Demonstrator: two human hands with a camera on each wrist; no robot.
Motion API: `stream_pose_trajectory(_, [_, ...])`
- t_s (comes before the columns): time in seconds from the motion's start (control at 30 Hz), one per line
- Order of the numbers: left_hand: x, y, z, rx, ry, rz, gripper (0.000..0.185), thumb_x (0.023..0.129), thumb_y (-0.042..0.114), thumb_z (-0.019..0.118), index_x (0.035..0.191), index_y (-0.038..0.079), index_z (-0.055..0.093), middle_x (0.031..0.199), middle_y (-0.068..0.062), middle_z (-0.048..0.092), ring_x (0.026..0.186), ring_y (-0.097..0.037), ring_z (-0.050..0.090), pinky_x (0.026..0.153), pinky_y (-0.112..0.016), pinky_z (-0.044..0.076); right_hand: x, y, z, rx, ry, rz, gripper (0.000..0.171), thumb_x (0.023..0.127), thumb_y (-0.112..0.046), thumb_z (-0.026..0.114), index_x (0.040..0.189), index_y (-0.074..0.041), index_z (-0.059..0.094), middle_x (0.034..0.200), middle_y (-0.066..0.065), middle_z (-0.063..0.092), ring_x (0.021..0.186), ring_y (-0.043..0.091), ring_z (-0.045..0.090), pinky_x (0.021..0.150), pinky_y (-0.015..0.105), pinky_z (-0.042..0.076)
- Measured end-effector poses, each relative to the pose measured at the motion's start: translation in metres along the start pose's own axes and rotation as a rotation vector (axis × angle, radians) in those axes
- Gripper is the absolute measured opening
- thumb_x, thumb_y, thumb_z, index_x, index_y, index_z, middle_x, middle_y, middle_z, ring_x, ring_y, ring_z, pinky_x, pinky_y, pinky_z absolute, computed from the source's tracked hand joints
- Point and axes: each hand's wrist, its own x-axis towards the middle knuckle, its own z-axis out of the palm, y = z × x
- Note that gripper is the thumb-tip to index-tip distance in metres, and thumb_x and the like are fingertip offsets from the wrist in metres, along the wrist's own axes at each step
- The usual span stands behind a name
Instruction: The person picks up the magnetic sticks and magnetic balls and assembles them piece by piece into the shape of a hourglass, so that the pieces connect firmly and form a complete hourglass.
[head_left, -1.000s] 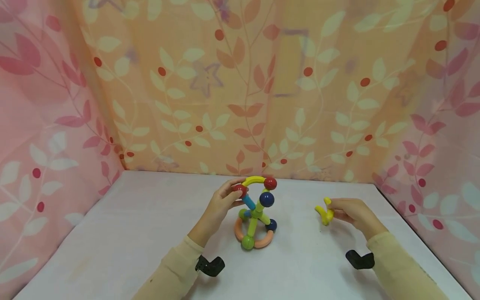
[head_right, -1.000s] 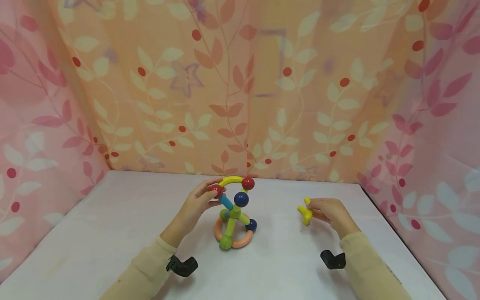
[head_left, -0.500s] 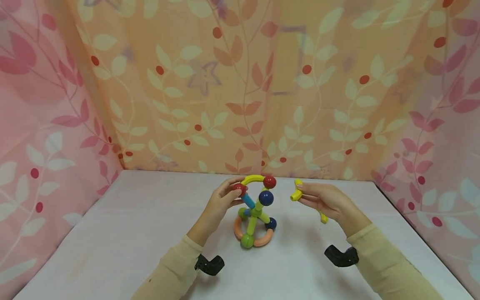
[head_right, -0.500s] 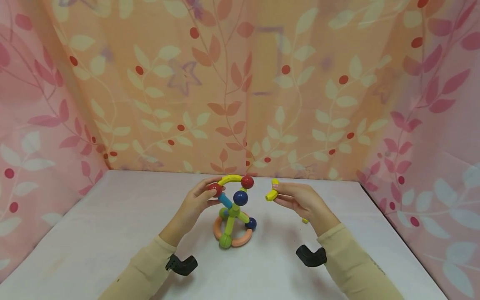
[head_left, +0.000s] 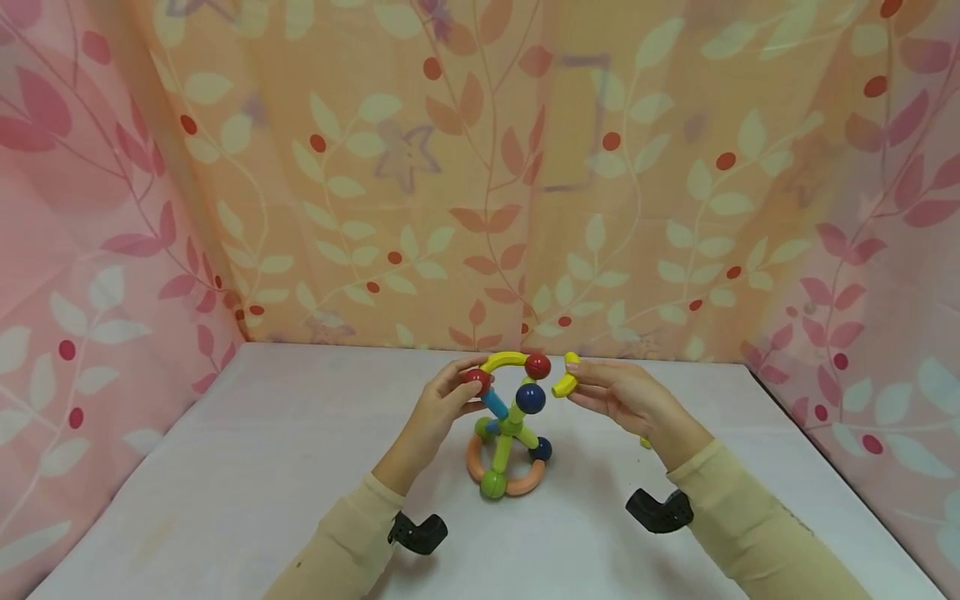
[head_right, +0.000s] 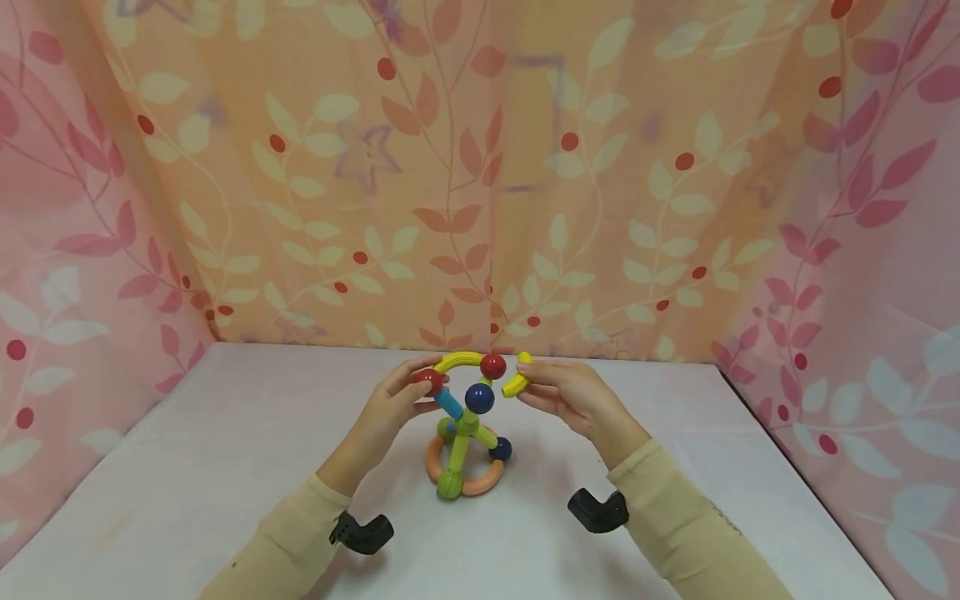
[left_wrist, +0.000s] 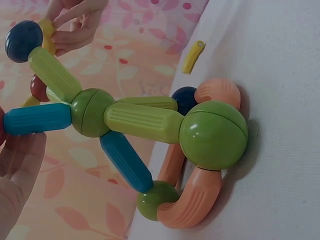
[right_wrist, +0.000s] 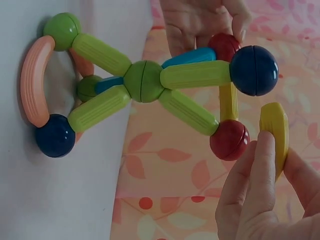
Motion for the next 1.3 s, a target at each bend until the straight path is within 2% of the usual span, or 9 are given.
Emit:
stream_pose_trajectory(0.2, [-0.001,-0.001,0.0,0.009,0.002,0.009,0.039,0.103,0.018,0.051,0.142,0.012,0.051,0.13,-0.019,0.06,0.113,-0.022,0.062,0.1,-0.039,0.054,0.003,0.001,0.007,0.012,-0.007,-0.02,0.05,0.1,-0.014,0.059,0.141,0.008,0.041,0.103,0.004,0.064,0.09,0.013,0.072,0.082,0.025,0.059])
stream_pose_trajectory(0.4, [-0.002,0.0,0.0,0.006,0.015,0.007,0.038,0.103,0.017,0.051,0.141,0.015,0.052,0.128,-0.016,0.062,0.111,-0.021,0.062,0.1,-0.039,0.054,0.006,0.004,0.013,0.002,0.014,-0.031,0.053,0.098,-0.016,0.063,0.141,0.008,0.043,0.106,0.006,0.067,0.09,0.014,0.073,0.081,0.026,0.06])
stream_pose_trajectory(0.9, [0.0,0.0,0.001,-0.008,-0.006,0.002,0.04,0.103,0.017,0.051,0.143,0.012,0.05,0.132,-0.019,0.059,0.117,-0.024,0.061,0.102,-0.041,0.053,-0.002,0.011,0.012,-0.033,-0.016,0.02,0.05,0.098,-0.019,0.063,0.136,0.008,0.047,0.1,0.003,0.066,0.09,0.013,0.071,0.082,0.026,0.06])
stream_pose_trajectory(1.07, [-0.001,0.002,0.001,0.001,0.002,-0.002,0.04,0.103,0.017,0.051,0.143,0.013,0.05,0.133,-0.019,0.059,0.119,-0.025,0.061,0.103,-0.042,0.052,-0.001,0.015,0.012,-0.062,-0.04,0.013,0.043,0.098,-0.018,0.062,0.131,0.008,0.052,0.1,0.005,0.066,0.091,0.014,0.072,0.081,0.026,0.06])
stream_pose_trajectory(1.3, [-0.001,0.001,0.001,0.013,0.006,0.006,0.039,0.104,0.017,0.051,0.142,0.012,0.05,0.131,-0.019,0.06,0.116,-0.025,0.062,0.103,-0.041,0.053,0.002,0.017,0.012,-0.045,-0.034,0.031,0.041,0.098,-0.017,0.062,0.13,0.007,0.054,0.097,0.005,0.067,0.089,0.014,0.072,0.08,0.025,0.06])
